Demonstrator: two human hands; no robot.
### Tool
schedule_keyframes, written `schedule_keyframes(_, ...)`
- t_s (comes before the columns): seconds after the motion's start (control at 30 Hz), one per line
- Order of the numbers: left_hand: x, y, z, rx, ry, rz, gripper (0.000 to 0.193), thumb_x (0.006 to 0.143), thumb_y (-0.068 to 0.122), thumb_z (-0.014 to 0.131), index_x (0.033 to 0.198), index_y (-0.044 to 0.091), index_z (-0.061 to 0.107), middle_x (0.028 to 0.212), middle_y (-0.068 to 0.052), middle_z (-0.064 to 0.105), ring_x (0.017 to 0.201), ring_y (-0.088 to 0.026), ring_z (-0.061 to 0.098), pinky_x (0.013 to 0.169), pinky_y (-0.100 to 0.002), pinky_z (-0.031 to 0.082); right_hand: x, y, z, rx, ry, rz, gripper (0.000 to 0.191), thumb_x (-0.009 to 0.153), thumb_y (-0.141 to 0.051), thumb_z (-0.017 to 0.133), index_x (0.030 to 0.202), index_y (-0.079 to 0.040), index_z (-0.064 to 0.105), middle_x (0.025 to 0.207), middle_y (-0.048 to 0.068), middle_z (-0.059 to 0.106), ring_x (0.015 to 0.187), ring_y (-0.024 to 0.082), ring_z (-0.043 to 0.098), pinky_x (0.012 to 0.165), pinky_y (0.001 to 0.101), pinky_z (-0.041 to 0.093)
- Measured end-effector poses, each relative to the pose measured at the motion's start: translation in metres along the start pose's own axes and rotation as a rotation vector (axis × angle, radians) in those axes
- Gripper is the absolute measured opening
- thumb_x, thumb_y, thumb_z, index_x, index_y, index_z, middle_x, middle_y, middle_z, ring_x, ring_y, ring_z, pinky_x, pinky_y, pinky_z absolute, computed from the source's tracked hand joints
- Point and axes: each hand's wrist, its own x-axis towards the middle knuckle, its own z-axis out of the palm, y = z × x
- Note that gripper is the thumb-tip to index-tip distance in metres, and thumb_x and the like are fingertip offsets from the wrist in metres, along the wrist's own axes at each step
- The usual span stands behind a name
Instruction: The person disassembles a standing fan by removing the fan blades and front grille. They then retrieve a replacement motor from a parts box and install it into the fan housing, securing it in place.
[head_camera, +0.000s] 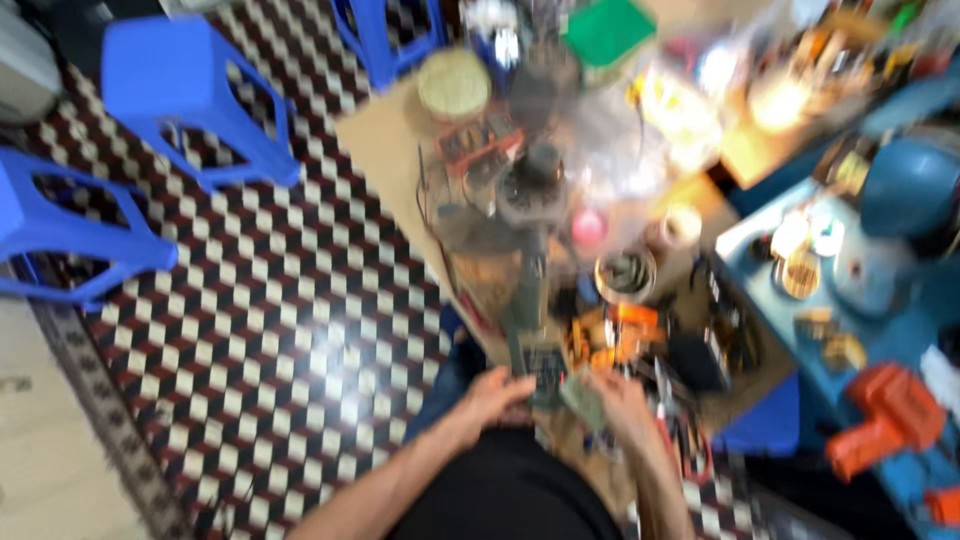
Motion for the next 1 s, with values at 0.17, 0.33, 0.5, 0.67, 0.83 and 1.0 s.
schedule_keyframes(0.17,-0.007,-0.004,-0.004,0.183,0.085,0.021,0.054,0.093,0.038,0.071,0.134,0.004,0.062,0.105,-0.006,0.073,0.087,-0.013,0.072,0.080,-0.029,0.064,-0.025,-0.017,0.006,0.020,-0.018,0.063,0.035,0.089,-0.026,0.068,0.111,0.001,0.073,0.083,0.013,0.077,0.052,0.020,0.065,0.048,0.0319,0.054)
schedule_keyframes(0.33,-0.014,0.002,0.001,0.188,0.103,0.012,0.058,0.091,0.039,0.071,0.136,0.005,0.059,0.105,-0.009,0.073,0.089,-0.015,0.073,0.081,-0.029,0.064,-0.039,-0.033,0.017,-0.021,-0.019,0.029,0.039,0.083,-0.025,0.079,0.109,0.003,0.074,0.082,0.014,0.076,0.052,0.017,0.063,0.046,0.0303,0.050)
schedule_keyframes(0.5,-0.017,0.003,0.001,0.212,0.104,0.002,0.061,0.090,0.041,0.072,0.137,0.006,0.058,0.107,-0.009,0.072,0.090,-0.015,0.073,0.082,-0.029,0.064,-0.041,-0.028,0.017,-0.006,0.009,0.027,0.041,0.079,-0.025,0.081,0.110,0.002,0.076,0.081,0.015,0.077,0.055,0.017,0.064,0.047,0.0294,0.051)
schedule_keyframes(0.67,-0.016,0.003,0.001,0.217,0.110,0.004,0.058,0.090,0.041,0.071,0.135,0.005,0.059,0.107,-0.009,0.072,0.090,-0.015,0.072,0.082,-0.030,0.064,-0.038,-0.024,0.016,-0.082,0.004,0.011,0.034,0.081,-0.021,0.078,0.108,0.001,0.077,0.080,0.011,0.077,0.057,0.016,0.066,0.047,0.0296,0.052)
schedule_keyframes(0.83,-0.015,0.003,0.000,0.196,0.095,0.017,0.056,0.090,0.041,0.071,0.133,0.006,0.061,0.106,-0.008,0.071,0.090,-0.014,0.072,0.083,-0.031,0.064,-0.035,-0.020,0.019,-0.139,0.051,0.103,0.030,0.081,-0.017,0.078,0.106,-0.002,0.080,0.076,0.010,0.073,0.056,0.016,0.064,0.047,0.0305,0.051)
schedule_keyframes(1.0,-0.012,-0.001,-0.004,0.203,0.086,0.008,0.056,0.092,0.042,0.072,0.132,0.005,0.061,0.105,-0.009,0.070,0.089,-0.014,0.072,0.083,-0.031,0.065,-0.030,-0.005,0.012,-0.111,0.016,0.085,0.026,0.083,-0.016,0.078,0.103,-0.001,0.080,0.074,0.012,0.073,0.052,0.018,0.062,0.046,0.0313,0.049)
